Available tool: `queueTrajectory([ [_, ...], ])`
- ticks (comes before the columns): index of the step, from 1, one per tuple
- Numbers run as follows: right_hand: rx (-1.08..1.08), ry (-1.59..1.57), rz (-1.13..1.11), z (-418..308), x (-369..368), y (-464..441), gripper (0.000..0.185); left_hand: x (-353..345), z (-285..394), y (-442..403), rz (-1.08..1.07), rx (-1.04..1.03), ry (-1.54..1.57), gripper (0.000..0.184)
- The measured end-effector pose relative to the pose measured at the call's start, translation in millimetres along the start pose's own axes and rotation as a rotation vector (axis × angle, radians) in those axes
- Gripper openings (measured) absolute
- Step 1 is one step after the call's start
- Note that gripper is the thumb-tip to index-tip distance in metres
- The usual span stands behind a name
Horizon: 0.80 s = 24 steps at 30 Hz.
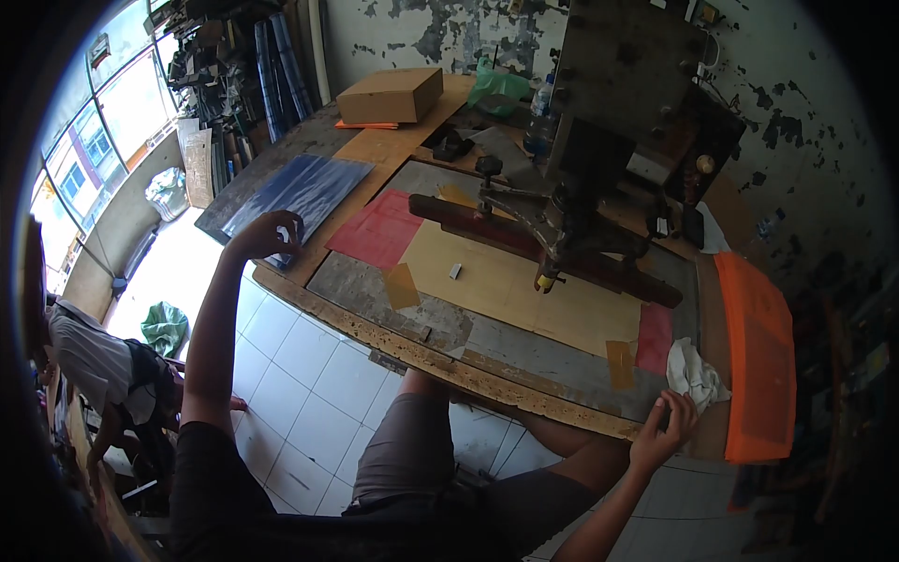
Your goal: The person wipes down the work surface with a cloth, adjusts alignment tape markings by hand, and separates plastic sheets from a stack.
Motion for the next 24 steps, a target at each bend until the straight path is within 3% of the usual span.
queueTrajectory([
  [12, -0.011, -0.009, 0.011, 0, 1, 0, 0.013, 4, 0, -2, -0.045, -0.029, 0.016, 0.019],
  [18, -0.016, -0.015, 0.005, 3, 0, 3, 0.011, 5, -10, -7, 0.033, 0.009, 0.017, 0.013],
  [21, -0.029, -0.009, 0.005, 2, 1, 3, 0.012, 6, -14, -10, 0.057, -0.124, 0.011, 0.016],
  [24, -0.013, -0.010, -0.004, 1, 1, 3, 0.012, 7, -21, -13, 0.059, -0.125, 0.031, 0.020],
])
Point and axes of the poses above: each hand's wrist, its own y-axis away from the middle knuckle, its own x-axis out of the back of the hand, z = x × y, the point moved 10 cm from there along -y, towards the middle knuckle, and after that the axes turned 14 degrees about z, right-handed, at the moved point
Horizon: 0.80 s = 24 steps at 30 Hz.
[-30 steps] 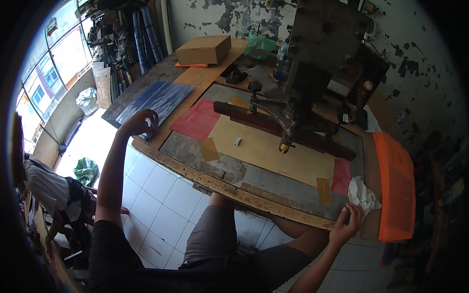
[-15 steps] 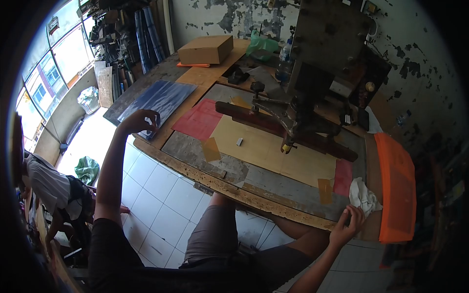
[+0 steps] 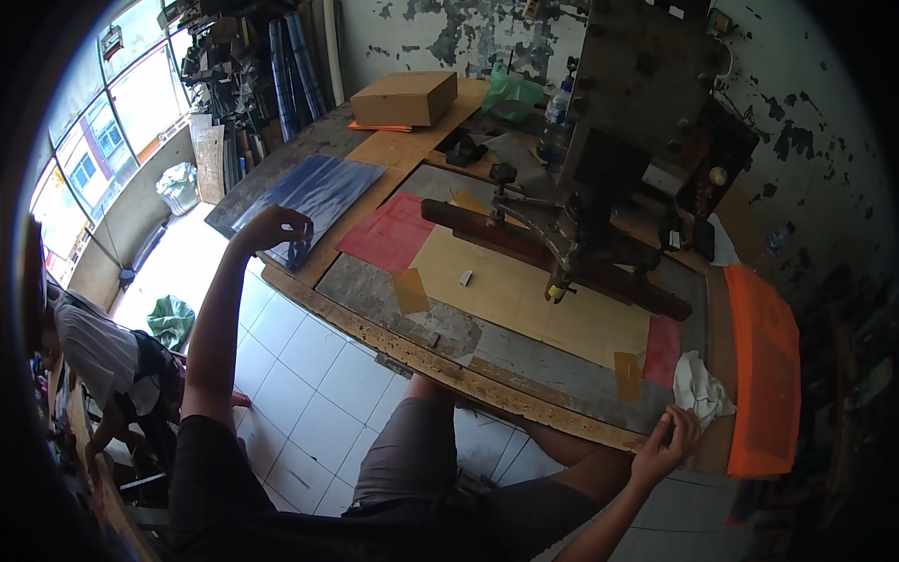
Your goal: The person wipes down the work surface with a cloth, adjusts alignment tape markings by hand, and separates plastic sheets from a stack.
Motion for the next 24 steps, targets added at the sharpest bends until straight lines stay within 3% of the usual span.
queueTrajectory([
  [6, 0.008, -0.005, 0.018, -5, 1, -1, 0.015, -1, 1, -9, 0.057, 0.160, -0.025, 0.038],
  [12, -0.010, -0.007, 0.012, -2, 1, 0, 0.017, -17, 10, -28, -0.072, 0.185, -0.231, 0.048],
  [24, 0.006, -0.012, 0.030, 0, 2, 0, 0.016, -18, -3, -29, -0.195, 0.313, -0.115, 0.037],
])
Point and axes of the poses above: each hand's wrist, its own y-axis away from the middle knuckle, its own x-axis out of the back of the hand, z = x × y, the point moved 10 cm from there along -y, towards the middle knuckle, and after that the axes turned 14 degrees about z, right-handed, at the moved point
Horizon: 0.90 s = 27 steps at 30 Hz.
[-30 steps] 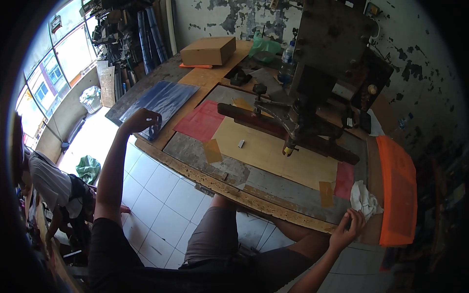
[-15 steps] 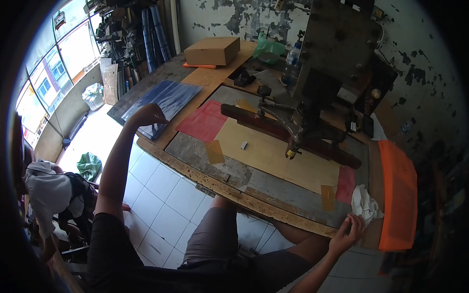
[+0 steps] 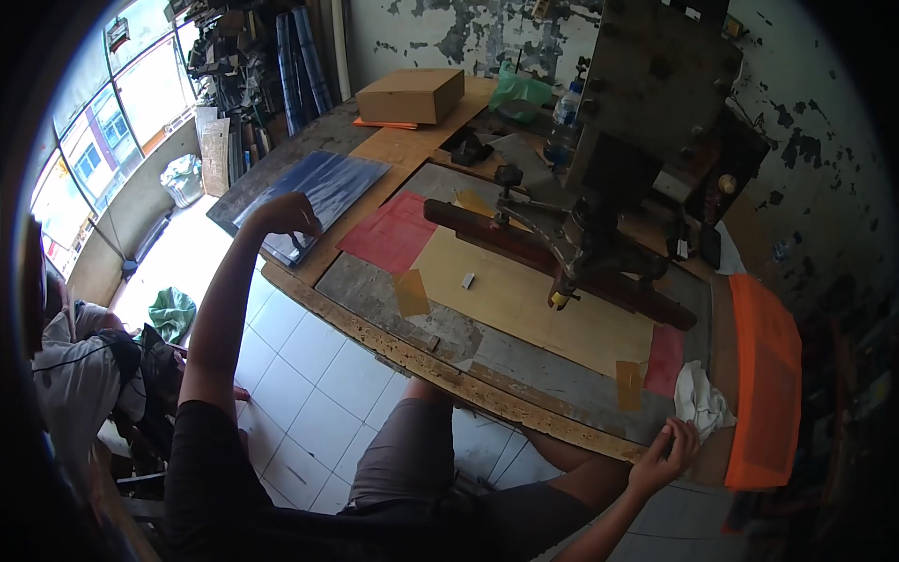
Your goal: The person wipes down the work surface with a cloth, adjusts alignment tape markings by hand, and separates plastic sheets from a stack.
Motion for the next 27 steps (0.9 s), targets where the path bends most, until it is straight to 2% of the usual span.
queueTrajectory([
  [3, -0.013, -0.009, -0.006, 0, 0, 0, 0.016, 1, 8, 0, 0.006, -0.092, 0.032, 0.036],
  [12, -0.013, -0.010, -0.012, -1, 0, -1, 0.016, 0, 5, 4, -0.003, -0.070, -0.007, 0.034],
  [15, -0.031, -0.008, -0.004, -1, 0, 0, 0.016, 4, 24, 15, 0.107, -0.251, -0.135, 0.033],
  [24, -0.005, 0.005, -0.002, 1, 0, 1, 0.016, -4, 10, 6, -0.062, -0.181, -0.050, 0.043],
  [27, -0.004, -0.003, 0.001, 2, 0, 1, 0.015, -1, 14, 11, 0.005, -0.201, -0.109, 0.041],
])
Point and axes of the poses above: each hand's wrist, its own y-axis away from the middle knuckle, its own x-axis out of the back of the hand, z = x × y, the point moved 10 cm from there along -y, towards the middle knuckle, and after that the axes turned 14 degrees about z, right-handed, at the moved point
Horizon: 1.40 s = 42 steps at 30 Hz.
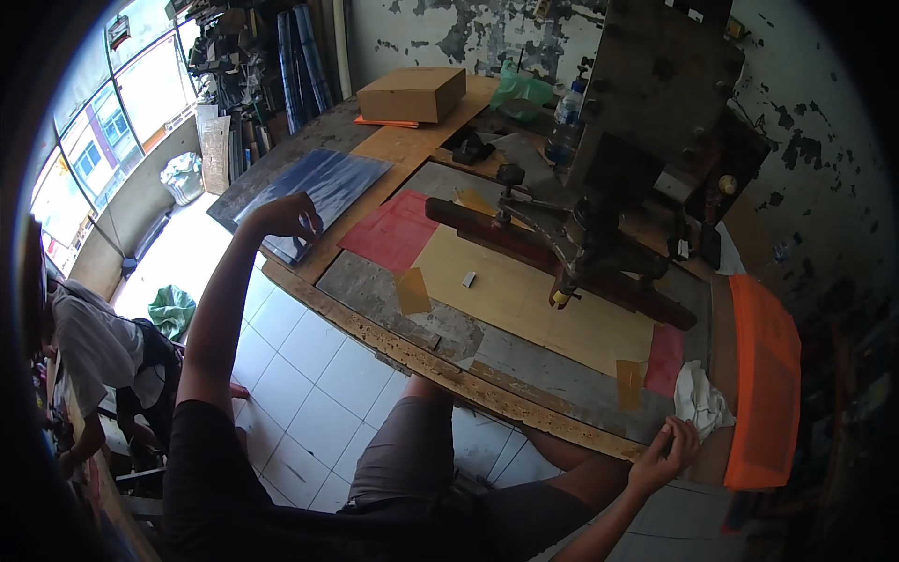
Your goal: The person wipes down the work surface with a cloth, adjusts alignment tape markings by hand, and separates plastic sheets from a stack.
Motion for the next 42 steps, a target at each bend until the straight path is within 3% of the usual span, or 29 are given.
queueTrajectory([
  [21, 0.002, 0.000, -0.005, 1, 0, 0, 0.016, 5, 5, 8, 0.025, -0.202, 0.125, 0.029],
  [24, -0.002, -0.002, 0.003, 2, 0, 0, 0.016, 6, 5, 25, 0.101, -0.084, 0.109, 0.035],
  [27, -0.020, -0.014, -0.020, 5, -1, 1, 0.015, 13, 3, 55, 0.128, 0.170, -0.087, 0.046],
  [32, -0.016, -0.006, -0.019, 6, -1, 2, 0.015, 14, 7, 69, 0.105, 0.053, 0.002, 0.039],
  [37, -0.019, -0.003, -0.009, 5, -1, 1, 0.015, 16, -13, 63, 0.142, 0.141, 0.092, 0.018],
  [42, -0.023, 0.001, -0.009, 6, -1, 1, 0.015, 14, -26, 60, 0.181, 0.030, 0.184, 0.016],
])
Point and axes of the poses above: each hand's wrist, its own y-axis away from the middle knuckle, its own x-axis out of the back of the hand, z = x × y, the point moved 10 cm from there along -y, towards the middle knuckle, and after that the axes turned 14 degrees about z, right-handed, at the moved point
